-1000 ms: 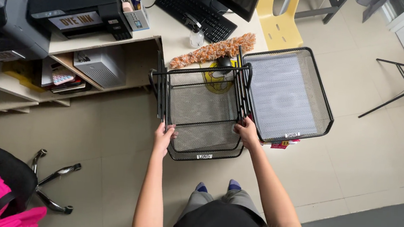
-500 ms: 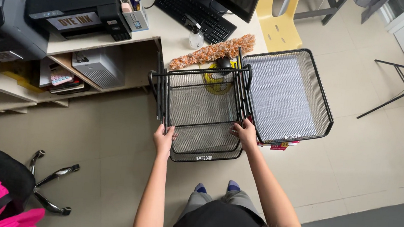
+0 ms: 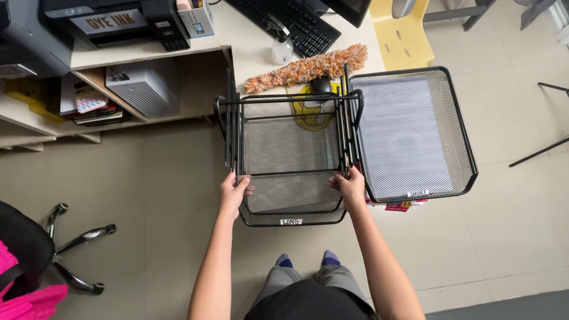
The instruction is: The person retrieves a black wire paper tray from under a desk, removes the white paper sheets, and places them on a stack of paper reams. They then reassemble the tray by inserting the mesh dividers back into the frame.
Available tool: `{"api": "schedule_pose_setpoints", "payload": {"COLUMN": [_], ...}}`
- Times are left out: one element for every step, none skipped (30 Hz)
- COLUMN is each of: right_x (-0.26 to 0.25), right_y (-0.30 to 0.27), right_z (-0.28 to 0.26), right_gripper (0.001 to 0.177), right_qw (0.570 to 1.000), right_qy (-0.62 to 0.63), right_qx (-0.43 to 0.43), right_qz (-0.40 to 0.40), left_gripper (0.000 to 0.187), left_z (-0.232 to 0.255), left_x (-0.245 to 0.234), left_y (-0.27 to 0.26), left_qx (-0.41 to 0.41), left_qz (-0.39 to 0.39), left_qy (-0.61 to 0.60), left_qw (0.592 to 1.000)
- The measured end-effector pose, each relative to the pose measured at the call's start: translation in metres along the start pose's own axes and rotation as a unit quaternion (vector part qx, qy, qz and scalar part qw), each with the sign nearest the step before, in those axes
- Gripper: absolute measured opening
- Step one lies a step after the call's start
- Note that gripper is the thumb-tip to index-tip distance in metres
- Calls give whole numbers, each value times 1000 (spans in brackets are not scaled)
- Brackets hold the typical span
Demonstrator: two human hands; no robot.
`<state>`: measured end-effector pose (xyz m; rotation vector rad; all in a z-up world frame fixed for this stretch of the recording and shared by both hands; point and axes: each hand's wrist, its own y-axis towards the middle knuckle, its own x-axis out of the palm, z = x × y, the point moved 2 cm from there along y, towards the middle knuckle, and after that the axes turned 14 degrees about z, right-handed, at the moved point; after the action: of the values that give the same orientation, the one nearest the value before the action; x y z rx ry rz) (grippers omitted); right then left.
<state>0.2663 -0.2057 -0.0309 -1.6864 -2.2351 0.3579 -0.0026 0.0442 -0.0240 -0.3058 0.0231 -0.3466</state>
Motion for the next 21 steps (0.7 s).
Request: {"api": "schedule_pose_setpoints", "payload": {"right_x": [-1,-1,-1,0,2,4,4,3,-4,-3,0,4,5,7,9,8,6,5,5,5,4], "right_y": [0,1,1,-5,-10,-14,-7,0,1,-7,-9,-12,-16,-20,-23,-21,-19,-18,-16,-15,-16], "right_z": [2,4,5,0,-6,-11,-7,-3,7,4,-4,-11,-17,-22,-28,-25,-21,-17,-17,-18,-16], "right_gripper": [22,21,19,19,31,43,43,37,32,32,34,35,35,35,35,35,35,36,36,35,33], "right_qw": [1000,1000,1000,1000,1000,1000,1000,1000,1000,999,999,999,999,998,997,997,998,999,998,999,999], "right_qy": [1,-3,-6,-5,-7,-10,-9,-11,-15,-15,-30,-44,-45,-59,-73,-73,-62,-50,-51,-48,-46], "right_qx": [0,-2,-4,-4,10,24,22,22,28,31,21,11,11,11,10,11,13,15,15,13,12], "right_qz": [0,-1,-2,-3,4,11,9,1,-2,2,5,8,10,17,24,26,21,16,16,15,14], "left_gripper": [10,11,11,11,11,11,11,14,21,21,14,9,9,8,9,9,10,12,12,11,10], "left_z": [-1,-3,-4,-3,-2,-1,5,11,11,6,4,2,6,10,14,21,27,33,30,26,21], "left_x": [-1,-2,-4,-4,-5,-5,-3,0,1,-1,1,3,5,6,7,10,11,12,12,11,8], "left_y": [0,0,1,0,-1,-1,-2,-1,-8,-9,-6,-4,-7,-11,-14,-17,-22,-27,-23,-19,-18], "left_qx": [0,-2,-4,-3,-4,-5,-2,-1,-5,-9,-9,-10,-11,-2,6,5,13,21,19,13,5], "left_qz": [0,-9,-17,-17,-21,-26,-25,-23,-22,-24,-19,-14,-15,0,15,14,34,55,55,63,71], "left_qy": [1,-7,-15,-14,-13,-12,-13,3,21,23,12,1,1,6,12,12,16,19,19,24,29], "left_qw": [1000,1000,1000,1000,1000,1000,1000,1000,1000,999,1000,1000,1000,1000,1000,1000,999,998,998,998,997]}}
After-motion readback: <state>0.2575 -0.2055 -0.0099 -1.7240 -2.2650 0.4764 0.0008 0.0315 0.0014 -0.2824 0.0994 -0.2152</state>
